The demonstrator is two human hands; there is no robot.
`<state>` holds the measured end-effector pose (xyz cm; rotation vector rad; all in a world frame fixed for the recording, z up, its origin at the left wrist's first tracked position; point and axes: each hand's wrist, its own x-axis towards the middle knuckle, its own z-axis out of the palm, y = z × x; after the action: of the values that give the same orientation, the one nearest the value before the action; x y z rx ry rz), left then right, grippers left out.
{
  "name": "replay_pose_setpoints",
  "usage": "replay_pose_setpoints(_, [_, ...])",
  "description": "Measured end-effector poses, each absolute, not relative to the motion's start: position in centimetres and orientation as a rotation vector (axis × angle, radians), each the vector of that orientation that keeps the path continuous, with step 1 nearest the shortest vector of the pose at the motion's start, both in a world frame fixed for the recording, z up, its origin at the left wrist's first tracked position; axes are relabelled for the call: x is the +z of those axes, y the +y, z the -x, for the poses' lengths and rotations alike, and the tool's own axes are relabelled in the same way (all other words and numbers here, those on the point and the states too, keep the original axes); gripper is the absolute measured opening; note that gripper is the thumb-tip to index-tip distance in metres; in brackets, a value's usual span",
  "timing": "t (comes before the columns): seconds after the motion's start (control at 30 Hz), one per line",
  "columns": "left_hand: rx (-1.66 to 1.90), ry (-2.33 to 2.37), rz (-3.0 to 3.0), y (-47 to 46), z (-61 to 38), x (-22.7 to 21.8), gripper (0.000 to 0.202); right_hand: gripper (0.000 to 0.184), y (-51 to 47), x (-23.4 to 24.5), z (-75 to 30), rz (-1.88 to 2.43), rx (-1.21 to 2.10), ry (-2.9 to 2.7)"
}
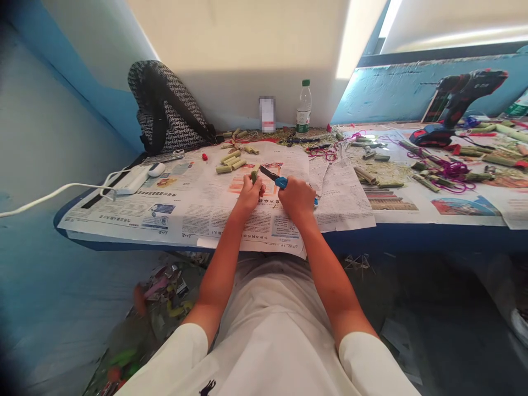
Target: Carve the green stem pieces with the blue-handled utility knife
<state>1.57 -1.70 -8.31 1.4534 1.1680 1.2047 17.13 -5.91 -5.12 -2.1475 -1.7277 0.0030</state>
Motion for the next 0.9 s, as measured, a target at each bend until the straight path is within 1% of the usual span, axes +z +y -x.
replay_pose_setpoints(0.07, [1.211,1.144,-1.45,-1.9,-1.6,-8.1,0.016,0.033,-5.9,-5.2,-17.2,2.141,-0.006,-1.731])
replay_pose_setpoints(0.2, [1.2,1.16,-1.627,-2.5,-1.3,-7.4,0.02,0.032,-5.9,-5.4,-17.2,2.083,-0.04,-1.795])
replay_pose_setpoints(0.33, [1.228,1.214,-1.683,-3.0,-1.1,-7.2,0.012,0.029,-6.0,-5.5,-17.2,2.034,-0.065,-1.887])
replay_pose_setpoints(0.47, [1.205,1.096,-1.698,-2.9,-1.3,-7.6,0.005,0.029,-6.1,-5.3,-17.2,2.031,-0.041,-1.926])
replay_pose_setpoints(0.73, [1.14,1.062,-1.711,-3.7,-1.1,-7.0,0.013,0.03,-6.0,-5.3,-17.1,2.04,-0.028,-1.891])
replay_pose_setpoints(0.9, [1.104,1.053,-1.718,-4.1,-1.1,-6.8,0.029,0.03,-5.9,-5.6,-17.3,2.026,-0.038,-1.879])
